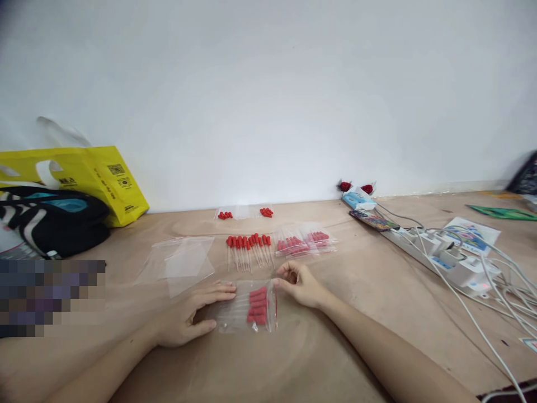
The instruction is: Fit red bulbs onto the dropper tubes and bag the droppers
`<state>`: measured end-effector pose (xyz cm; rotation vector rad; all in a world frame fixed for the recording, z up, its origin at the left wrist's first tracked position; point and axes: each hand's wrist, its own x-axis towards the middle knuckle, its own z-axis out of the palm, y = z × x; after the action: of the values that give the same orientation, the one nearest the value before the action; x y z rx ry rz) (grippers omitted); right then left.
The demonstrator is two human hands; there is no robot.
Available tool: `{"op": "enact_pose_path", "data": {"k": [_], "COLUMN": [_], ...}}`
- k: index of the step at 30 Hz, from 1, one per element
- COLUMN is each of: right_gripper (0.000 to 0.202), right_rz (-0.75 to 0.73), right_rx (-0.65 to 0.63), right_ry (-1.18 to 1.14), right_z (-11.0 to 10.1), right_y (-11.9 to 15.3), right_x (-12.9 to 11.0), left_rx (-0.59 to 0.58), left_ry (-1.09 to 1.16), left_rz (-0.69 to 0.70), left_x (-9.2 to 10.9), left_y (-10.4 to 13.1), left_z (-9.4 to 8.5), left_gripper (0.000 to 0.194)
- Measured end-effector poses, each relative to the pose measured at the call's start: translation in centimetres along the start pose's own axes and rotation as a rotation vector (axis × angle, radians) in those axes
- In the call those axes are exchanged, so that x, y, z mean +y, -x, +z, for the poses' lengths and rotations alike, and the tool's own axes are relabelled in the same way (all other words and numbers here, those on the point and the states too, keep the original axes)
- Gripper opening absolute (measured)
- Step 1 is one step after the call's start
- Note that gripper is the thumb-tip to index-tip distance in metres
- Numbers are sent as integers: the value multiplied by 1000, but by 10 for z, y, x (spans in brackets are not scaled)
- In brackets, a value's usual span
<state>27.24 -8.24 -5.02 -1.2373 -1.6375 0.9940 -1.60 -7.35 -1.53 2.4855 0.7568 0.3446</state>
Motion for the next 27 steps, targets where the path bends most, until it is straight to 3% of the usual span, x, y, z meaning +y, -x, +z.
{"op": "enact_pose_path", "data": {"k": [3, 10, 17, 21, 24, 27], "right_gripper": [32, 24, 20, 21, 22, 21], "right_rz": [1, -33, -100, -83, -44, -16], "right_rx": [-47, -147, -207, -148, -143, -157], "right_ry": [81, 93, 63, 2, 6, 18], "right_z": [5, 30, 49, 41, 32, 26], "right_y": [-4, -1, 2, 2, 2, 3], "right_x": [1, -2, -20, -20, -18, -16], "left_rx": [13, 185, 67, 296, 563, 819], "left_ry": [23, -53, 16, 178, 231, 131], "left_rz": [-2, -144, -265, -346, -496, -666], "left_x": [1, 11, 29, 3, -35, -75], "left_y": [-1, -13, -16, -5, 10, 30], "left_z": [-1, 3, 2, -10, -29, -51], "left_gripper": [49, 38, 18, 23, 34, 36]}}
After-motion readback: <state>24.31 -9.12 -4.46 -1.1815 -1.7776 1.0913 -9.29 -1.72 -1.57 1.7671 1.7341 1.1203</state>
